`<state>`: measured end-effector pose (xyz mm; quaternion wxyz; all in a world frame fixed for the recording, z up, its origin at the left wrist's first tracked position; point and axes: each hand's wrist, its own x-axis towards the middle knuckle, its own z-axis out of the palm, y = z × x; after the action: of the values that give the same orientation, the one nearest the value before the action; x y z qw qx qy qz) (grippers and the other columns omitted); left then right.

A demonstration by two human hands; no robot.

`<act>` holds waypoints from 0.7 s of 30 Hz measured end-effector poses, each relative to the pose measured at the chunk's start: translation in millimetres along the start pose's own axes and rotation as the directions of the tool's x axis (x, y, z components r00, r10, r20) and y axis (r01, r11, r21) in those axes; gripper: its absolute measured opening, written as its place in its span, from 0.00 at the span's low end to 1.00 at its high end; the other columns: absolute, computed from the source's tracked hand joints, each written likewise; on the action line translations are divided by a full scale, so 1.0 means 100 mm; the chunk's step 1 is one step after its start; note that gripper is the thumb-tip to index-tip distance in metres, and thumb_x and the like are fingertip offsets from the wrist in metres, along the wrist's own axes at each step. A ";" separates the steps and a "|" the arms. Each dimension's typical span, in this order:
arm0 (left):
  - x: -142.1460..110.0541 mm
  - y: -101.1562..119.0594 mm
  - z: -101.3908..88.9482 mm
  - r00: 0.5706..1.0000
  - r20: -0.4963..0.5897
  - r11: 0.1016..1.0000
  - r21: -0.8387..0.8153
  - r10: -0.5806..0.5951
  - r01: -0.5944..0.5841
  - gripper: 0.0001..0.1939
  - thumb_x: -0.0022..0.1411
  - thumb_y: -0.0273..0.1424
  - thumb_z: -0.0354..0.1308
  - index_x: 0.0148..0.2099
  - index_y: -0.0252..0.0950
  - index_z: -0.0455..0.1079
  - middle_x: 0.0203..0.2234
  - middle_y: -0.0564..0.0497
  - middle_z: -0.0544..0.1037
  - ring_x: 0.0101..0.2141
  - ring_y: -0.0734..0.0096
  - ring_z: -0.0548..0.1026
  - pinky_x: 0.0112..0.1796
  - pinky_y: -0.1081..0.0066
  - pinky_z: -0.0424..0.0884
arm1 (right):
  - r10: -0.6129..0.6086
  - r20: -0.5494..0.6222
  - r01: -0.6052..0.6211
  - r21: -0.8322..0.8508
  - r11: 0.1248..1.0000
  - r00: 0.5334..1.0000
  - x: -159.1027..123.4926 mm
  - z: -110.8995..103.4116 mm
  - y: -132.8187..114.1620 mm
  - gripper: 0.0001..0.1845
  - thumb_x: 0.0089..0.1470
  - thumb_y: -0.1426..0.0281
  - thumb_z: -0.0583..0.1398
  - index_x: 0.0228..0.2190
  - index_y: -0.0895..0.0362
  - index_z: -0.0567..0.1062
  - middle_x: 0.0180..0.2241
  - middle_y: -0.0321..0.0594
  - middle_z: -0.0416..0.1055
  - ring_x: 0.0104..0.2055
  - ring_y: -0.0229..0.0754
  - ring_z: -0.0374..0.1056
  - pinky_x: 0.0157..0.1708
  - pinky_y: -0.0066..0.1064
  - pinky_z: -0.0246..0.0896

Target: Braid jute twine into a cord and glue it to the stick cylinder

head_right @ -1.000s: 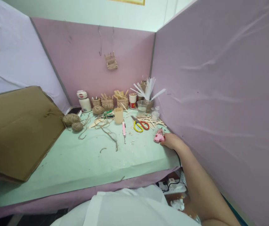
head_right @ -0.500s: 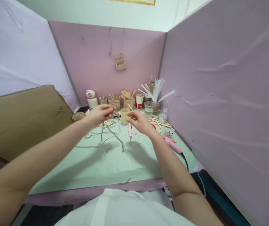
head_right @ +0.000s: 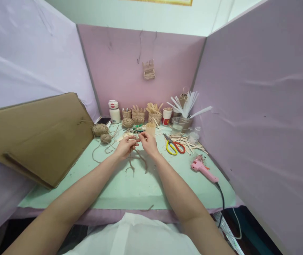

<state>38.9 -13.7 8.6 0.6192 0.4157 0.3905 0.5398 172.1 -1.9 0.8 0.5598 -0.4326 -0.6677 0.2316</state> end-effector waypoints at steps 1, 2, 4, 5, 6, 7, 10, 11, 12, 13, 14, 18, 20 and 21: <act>0.00 -0.01 0.00 1.000 0.001 1.000 0.010 0.015 -0.015 0.12 0.50 0.20 0.58 0.37 0.33 0.62 0.28 0.47 0.77 0.23 0.79 0.74 0.22 0.81 0.63 | -0.047 -0.009 0.046 -0.044 0.998 0.999 -0.03 -0.01 0.00 0.13 0.54 0.61 0.55 0.34 0.57 0.71 0.31 0.39 0.71 0.33 0.40 0.66 0.36 0.33 0.61; -0.01 -0.03 0.00 0.999 0.001 0.999 0.027 0.035 -0.035 0.12 0.50 0.21 0.59 0.37 0.33 0.62 0.27 0.48 0.77 0.23 0.78 0.74 0.23 0.80 0.63 | -0.099 -0.018 0.097 -0.091 0.991 0.995 -0.06 -0.03 0.00 0.12 0.53 0.63 0.55 0.36 0.57 0.71 0.33 0.40 0.70 0.34 0.40 0.66 0.36 0.33 0.61; 0.00 -0.07 0.00 0.996 -0.007 0.992 0.082 0.092 -0.091 0.12 0.48 0.22 0.60 0.36 0.34 0.62 0.25 0.51 0.76 0.23 0.76 0.74 0.24 0.79 0.64 | -0.198 -0.027 0.190 -0.176 0.966 0.980 -0.11 -0.04 -0.01 0.10 0.53 0.66 0.56 0.37 0.56 0.70 0.37 0.42 0.69 0.35 0.41 0.65 0.37 0.33 0.61; 0.00 -0.09 -0.01 0.992 -0.007 0.985 0.120 0.127 -0.126 0.13 0.48 0.23 0.60 0.36 0.34 0.62 0.24 0.52 0.75 0.23 0.76 0.75 0.24 0.78 0.65 | -0.236 -0.023 0.227 -0.204 0.952 0.971 -0.13 -0.04 -0.02 0.09 0.53 0.68 0.55 0.37 0.56 0.70 0.38 0.43 0.67 0.36 0.40 0.64 0.37 0.33 0.62; 0.01 -0.12 -0.01 0.987 -0.005 0.974 0.161 0.163 -0.160 0.12 0.48 0.24 0.60 0.36 0.34 0.62 0.24 0.52 0.75 0.23 0.75 0.75 0.24 0.77 0.65 | -0.263 -0.018 0.253 -0.220 0.942 0.965 -0.15 -0.04 -0.03 0.08 0.54 0.69 0.55 0.37 0.56 0.70 0.38 0.43 0.66 0.36 0.40 0.64 0.37 0.33 0.62; 0.02 -0.13 -0.02 0.980 0.000 0.960 0.203 0.198 -0.194 0.12 0.49 0.25 0.59 0.37 0.35 0.62 0.24 0.53 0.75 0.24 0.75 0.75 0.25 0.77 0.66 | -0.281 -0.014 0.270 -0.231 0.935 0.960 -0.16 -0.04 -0.04 0.07 0.54 0.70 0.55 0.36 0.55 0.70 0.38 0.43 0.66 0.36 0.40 0.64 0.38 0.33 0.62; 0.03 -0.17 -0.04 0.958 0.018 0.904 0.326 0.287 -0.277 0.11 0.50 0.26 0.58 0.38 0.36 0.63 0.24 0.54 0.75 0.24 0.74 0.75 0.24 0.76 0.67 | -0.296 -0.012 0.283 -0.255 0.925 0.955 -0.18 -0.02 -0.07 0.09 0.54 0.71 0.55 0.39 0.55 0.70 0.40 0.43 0.64 0.36 0.40 0.64 0.39 0.33 0.62; 0.02 -0.18 -0.05 0.950 0.023 0.884 0.361 0.310 -0.297 0.11 0.50 0.26 0.57 0.38 0.36 0.63 0.24 0.54 0.75 0.23 0.74 0.75 0.24 0.76 0.67 | -0.294 -0.005 0.283 -0.264 0.922 0.956 -0.19 -0.02 -0.08 0.11 0.54 0.71 0.55 0.41 0.55 0.69 0.41 0.44 0.64 0.37 0.40 0.64 0.39 0.33 0.62; 0.02 -0.18 -0.05 0.944 0.029 0.865 0.391 0.329 -0.314 0.11 0.51 0.26 0.57 0.39 0.36 0.63 0.24 0.54 0.75 0.23 0.74 0.74 0.24 0.76 0.67 | -0.293 0.011 0.285 -0.275 0.918 0.956 -0.19 -0.02 -0.08 0.13 0.54 0.71 0.54 0.43 0.55 0.69 0.42 0.44 0.63 0.38 0.41 0.64 0.40 0.34 0.62; 0.02 -0.18 -0.06 0.939 0.037 0.851 0.412 0.343 -0.327 0.11 0.51 0.25 0.57 0.39 0.36 0.63 0.24 0.54 0.75 0.23 0.74 0.74 0.24 0.76 0.67 | -0.292 0.032 0.288 -0.289 0.913 0.956 -0.19 -0.03 -0.08 0.14 0.54 0.71 0.54 0.44 0.54 0.69 0.42 0.45 0.64 0.39 0.42 0.64 0.40 0.34 0.61; 0.01 -0.18 -0.05 0.936 0.045 0.843 0.422 0.350 -0.335 0.11 0.51 0.25 0.57 0.39 0.36 0.63 0.25 0.53 0.75 0.23 0.74 0.74 0.24 0.76 0.67 | -0.288 0.054 0.291 -0.304 0.907 0.956 -0.18 -0.03 -0.08 0.13 0.55 0.70 0.54 0.43 0.54 0.70 0.42 0.45 0.64 0.40 0.42 0.64 0.42 0.35 0.60; 0.00 -0.18 -0.02 0.960 0.015 0.908 0.323 0.278 -0.268 0.12 0.51 0.27 0.59 0.38 0.36 0.61 0.25 0.53 0.75 0.23 0.75 0.74 0.26 0.76 0.67 | -0.233 0.078 0.246 -0.330 0.911 0.969 -0.15 -0.06 -0.06 0.09 0.56 0.68 0.53 0.30 0.55 0.73 0.34 0.42 0.67 0.41 0.44 0.63 0.43 0.35 0.58; 0.00 -0.18 0.00 0.982 -0.019 0.955 0.240 0.187 -0.177 0.13 0.51 0.28 0.60 0.38 0.36 0.60 0.23 0.53 0.75 0.22 0.76 0.73 0.25 0.76 0.66 | -0.188 0.051 0.195 -0.306 0.932 0.981 -0.14 -0.07 -0.06 0.09 0.55 0.68 0.54 0.29 0.55 0.72 0.33 0.41 0.68 0.39 0.43 0.64 0.41 0.34 0.57; 0.00 -0.18 0.01 0.990 -0.026 0.968 0.213 0.142 -0.133 0.13 0.51 0.29 0.61 0.37 0.35 0.61 0.22 0.53 0.74 0.21 0.77 0.72 0.24 0.77 0.65 | -0.165 0.035 0.168 -0.287 0.943 0.986 -0.13 -0.07 -0.05 0.08 0.55 0.67 0.54 0.28 0.55 0.72 0.32 0.41 0.68 0.38 0.42 0.64 0.40 0.34 0.58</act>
<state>45.7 -15.2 -7.7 0.5246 0.4936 0.4284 0.5456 176.7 -17.1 -0.5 0.5047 -0.4505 -0.7314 0.0854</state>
